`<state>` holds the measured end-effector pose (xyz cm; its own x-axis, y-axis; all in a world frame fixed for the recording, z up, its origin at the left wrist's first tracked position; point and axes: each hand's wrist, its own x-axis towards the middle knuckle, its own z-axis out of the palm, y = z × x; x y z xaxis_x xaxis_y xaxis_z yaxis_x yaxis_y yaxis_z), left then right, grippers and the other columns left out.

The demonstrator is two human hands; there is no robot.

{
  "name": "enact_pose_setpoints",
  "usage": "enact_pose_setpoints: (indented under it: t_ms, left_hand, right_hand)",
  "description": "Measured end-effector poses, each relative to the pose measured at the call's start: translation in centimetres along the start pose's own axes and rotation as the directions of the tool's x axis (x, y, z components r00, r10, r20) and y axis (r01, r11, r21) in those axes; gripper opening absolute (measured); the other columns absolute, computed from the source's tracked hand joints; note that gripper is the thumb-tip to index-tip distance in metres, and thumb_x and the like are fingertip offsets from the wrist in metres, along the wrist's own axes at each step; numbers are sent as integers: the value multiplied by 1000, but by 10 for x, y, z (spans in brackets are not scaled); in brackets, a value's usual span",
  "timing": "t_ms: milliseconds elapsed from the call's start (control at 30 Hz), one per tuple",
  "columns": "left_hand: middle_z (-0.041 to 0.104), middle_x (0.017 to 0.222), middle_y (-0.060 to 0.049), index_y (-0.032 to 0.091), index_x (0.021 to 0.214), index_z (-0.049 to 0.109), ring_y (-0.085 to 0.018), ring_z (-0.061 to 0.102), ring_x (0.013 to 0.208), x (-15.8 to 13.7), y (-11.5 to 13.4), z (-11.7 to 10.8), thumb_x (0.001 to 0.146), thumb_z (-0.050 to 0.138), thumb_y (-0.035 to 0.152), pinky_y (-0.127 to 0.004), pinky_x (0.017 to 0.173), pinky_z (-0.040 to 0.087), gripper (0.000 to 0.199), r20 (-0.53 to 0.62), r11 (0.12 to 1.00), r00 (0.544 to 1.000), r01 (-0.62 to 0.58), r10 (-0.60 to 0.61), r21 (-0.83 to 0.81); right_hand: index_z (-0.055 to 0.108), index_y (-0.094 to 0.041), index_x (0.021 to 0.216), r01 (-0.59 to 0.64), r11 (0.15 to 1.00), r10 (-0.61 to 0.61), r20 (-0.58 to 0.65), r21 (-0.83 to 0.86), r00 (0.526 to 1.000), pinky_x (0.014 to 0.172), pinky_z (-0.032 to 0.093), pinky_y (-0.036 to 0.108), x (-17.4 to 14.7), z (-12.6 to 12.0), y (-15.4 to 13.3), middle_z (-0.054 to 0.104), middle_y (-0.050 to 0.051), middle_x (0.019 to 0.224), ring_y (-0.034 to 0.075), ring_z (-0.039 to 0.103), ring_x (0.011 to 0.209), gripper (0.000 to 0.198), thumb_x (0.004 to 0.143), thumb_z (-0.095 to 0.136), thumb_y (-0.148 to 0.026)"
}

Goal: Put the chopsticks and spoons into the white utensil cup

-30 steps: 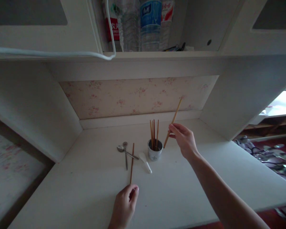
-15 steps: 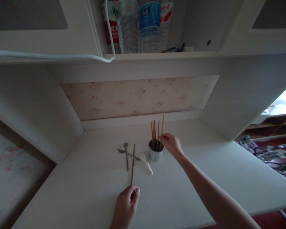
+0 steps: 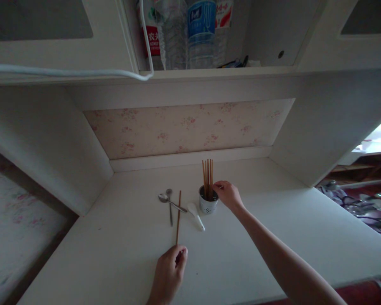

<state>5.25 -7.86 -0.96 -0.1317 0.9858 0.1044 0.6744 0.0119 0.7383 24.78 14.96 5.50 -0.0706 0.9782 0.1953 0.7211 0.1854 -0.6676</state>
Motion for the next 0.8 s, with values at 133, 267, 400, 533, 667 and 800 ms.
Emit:
enact_pose_setpoints:
  t_ms: [133,267,400,533,667,800]
  left_hand:
    - [67,71,-1,21,84,65,-13,60,63,-1,2,-1,92,40,37,-18,60,43,30,-3,1000,1000,13,-14,-11]
    - [65,67,1,21,83,65,-12,58,59,0,5,-1,92,40,37,-18,57,42,31,-19,998,998,61,-62,-32]
    - [66,68,0,20,89,66,-13,59,59,12,7,-7,91,40,36,-19,57,43,31,-50,993,992,111,-113,-42]
    - [71,82,-3,21,88,65,-15,65,71,34,12,-17,91,43,27,-22,65,44,23,-97,977,991,108,-91,184]
    - [69,85,-7,18,84,64,-17,66,74,57,18,-18,91,42,23,-24,66,45,23,-96,866,992,117,-80,487]
    - [67,92,-13,12,93,64,-21,67,78,72,21,-7,92,42,22,-26,65,47,24,-86,757,990,143,-114,637]
  right_hand:
    - [71,-22,80,-16,999,17,-30,43,999,71,44,25,0,-2,-1,71,2,86,16,63,74,22,76,56,-38]
    - [70,-22,83,-41,993,49,-65,114,997,70,46,26,-8,-10,4,72,3,86,17,65,75,30,78,52,-45]
    - [69,-21,89,-91,976,109,-84,196,990,66,47,27,-31,-13,22,72,5,82,19,66,73,40,82,44,-51]
    - [68,-18,90,-154,957,170,-44,246,984,57,48,27,-68,-2,45,69,4,68,20,65,63,45,83,42,-54]
    - [68,-21,79,-126,964,134,-21,232,991,63,47,29,-103,12,58,69,5,77,21,64,70,37,82,46,-51]
    - [66,-22,78,-23,979,28,-20,204,999,67,46,29,-120,17,62,68,5,82,20,62,71,34,85,45,-48]
